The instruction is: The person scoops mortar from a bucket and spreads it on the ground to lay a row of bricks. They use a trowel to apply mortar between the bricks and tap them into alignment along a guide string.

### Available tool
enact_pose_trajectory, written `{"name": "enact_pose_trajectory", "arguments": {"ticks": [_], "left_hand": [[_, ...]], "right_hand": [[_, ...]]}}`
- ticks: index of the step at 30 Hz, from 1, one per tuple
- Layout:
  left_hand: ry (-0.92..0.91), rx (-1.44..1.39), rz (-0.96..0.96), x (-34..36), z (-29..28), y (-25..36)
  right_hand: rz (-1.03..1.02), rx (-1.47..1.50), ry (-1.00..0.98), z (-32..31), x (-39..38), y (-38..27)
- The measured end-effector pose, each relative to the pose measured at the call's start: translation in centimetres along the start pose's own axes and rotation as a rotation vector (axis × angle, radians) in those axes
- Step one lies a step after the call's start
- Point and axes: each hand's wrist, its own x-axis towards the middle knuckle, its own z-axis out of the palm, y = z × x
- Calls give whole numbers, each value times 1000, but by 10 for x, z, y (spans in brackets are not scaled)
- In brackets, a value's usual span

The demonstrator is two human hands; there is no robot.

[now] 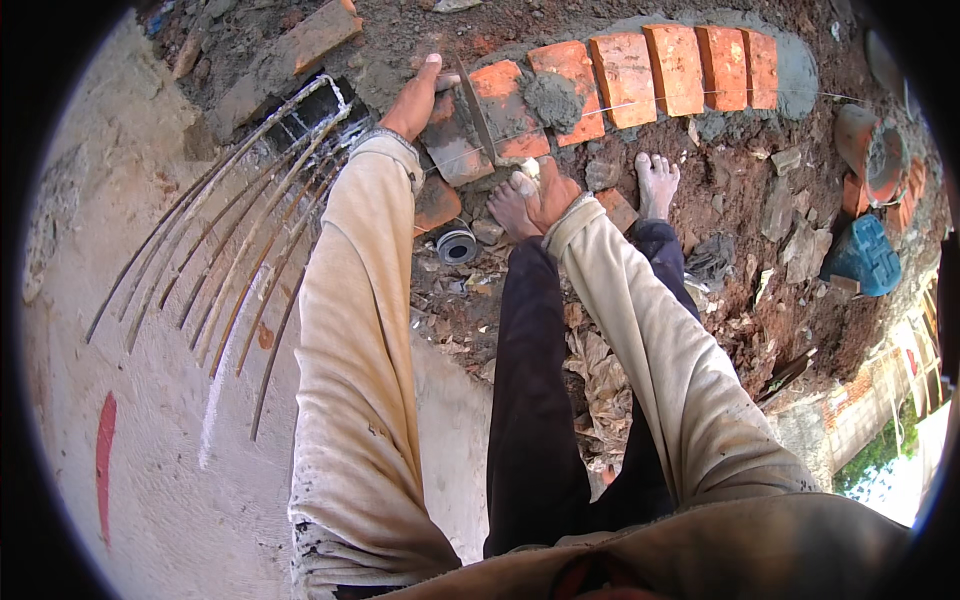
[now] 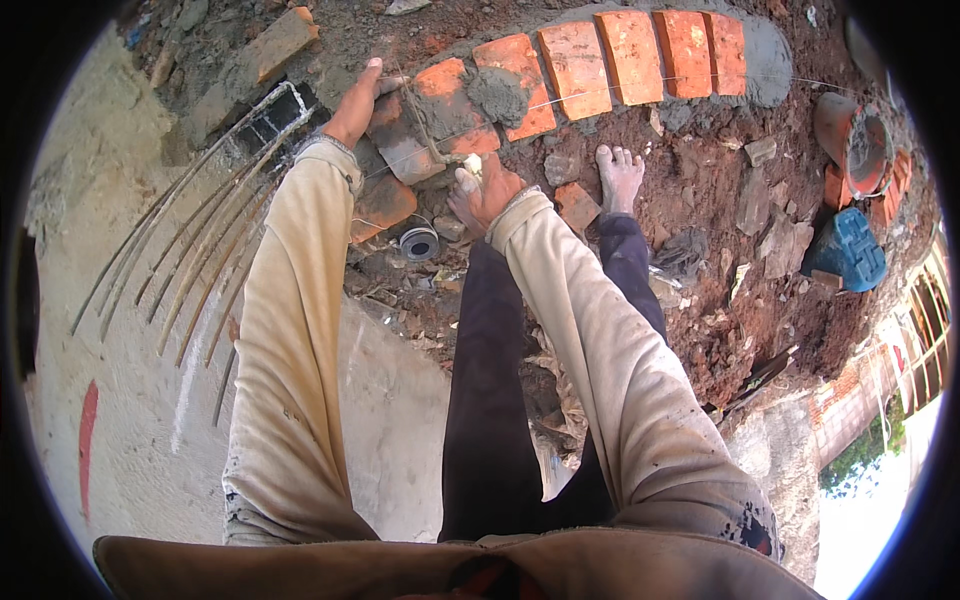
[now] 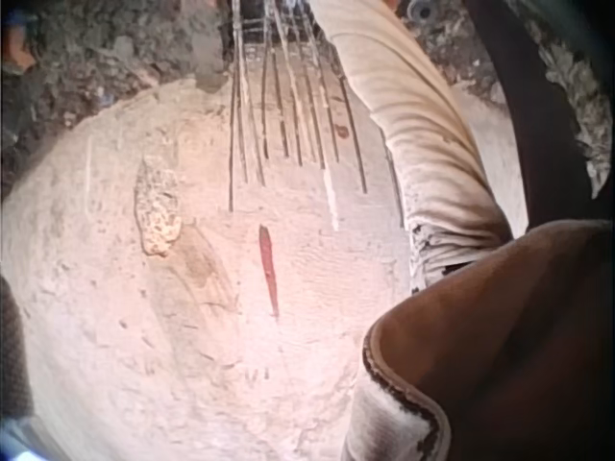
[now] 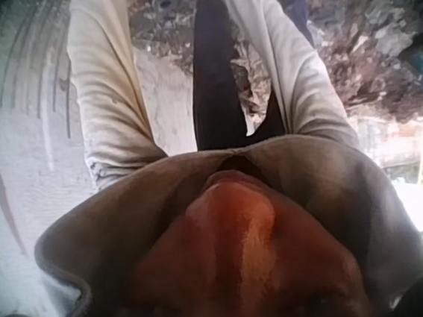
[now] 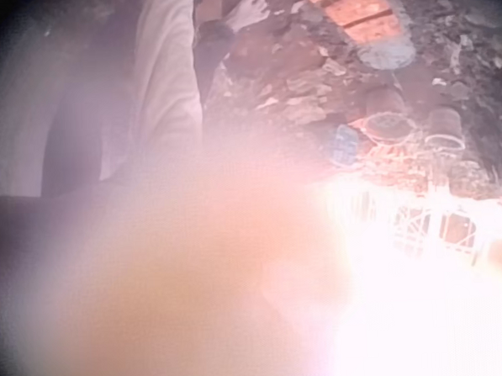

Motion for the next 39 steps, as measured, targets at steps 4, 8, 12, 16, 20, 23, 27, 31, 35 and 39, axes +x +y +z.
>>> {"name": "enact_pose_trajectory", "arguments": {"ticks": [4, 8, 12, 16, 20, 23, 27, 31, 35, 39], "left_hand": [[-28, 35, 2, 7, 2, 6], [-58, 226, 193, 12, -13, -11], [-52, 300, 236, 2, -1, 16], [-51, 296, 240, 8, -2, 5], [-37, 236, 195, 13, -2, 2], [-11, 370, 294, 14, -6, 0], [-91, 262, 196, 7, -4, 7], [-89, 239, 178, 15, -1, 1], [24, 454, 111, 22, -8, -12], [-2, 336, 94, 11, -4, -5]], "right_hand": [[-61, -49, 18, -10, 2, 15], [-354, -201, -32, -90, -27, 1], [-404, -617, -174, -152, -1, 18], [-710, -929, -109, -165, 42, 9], [-496, -1095, -248, -160, 55, -11], [-327, -945, -262, -150, 46, -8], [-176, -794, -256, -134, 44, -13], [-92, -745, -278, -128, 44, -21], [-50, -676, -429, -142, 16, 4], [-139, -375, -343, -147, 8, -4]]}}
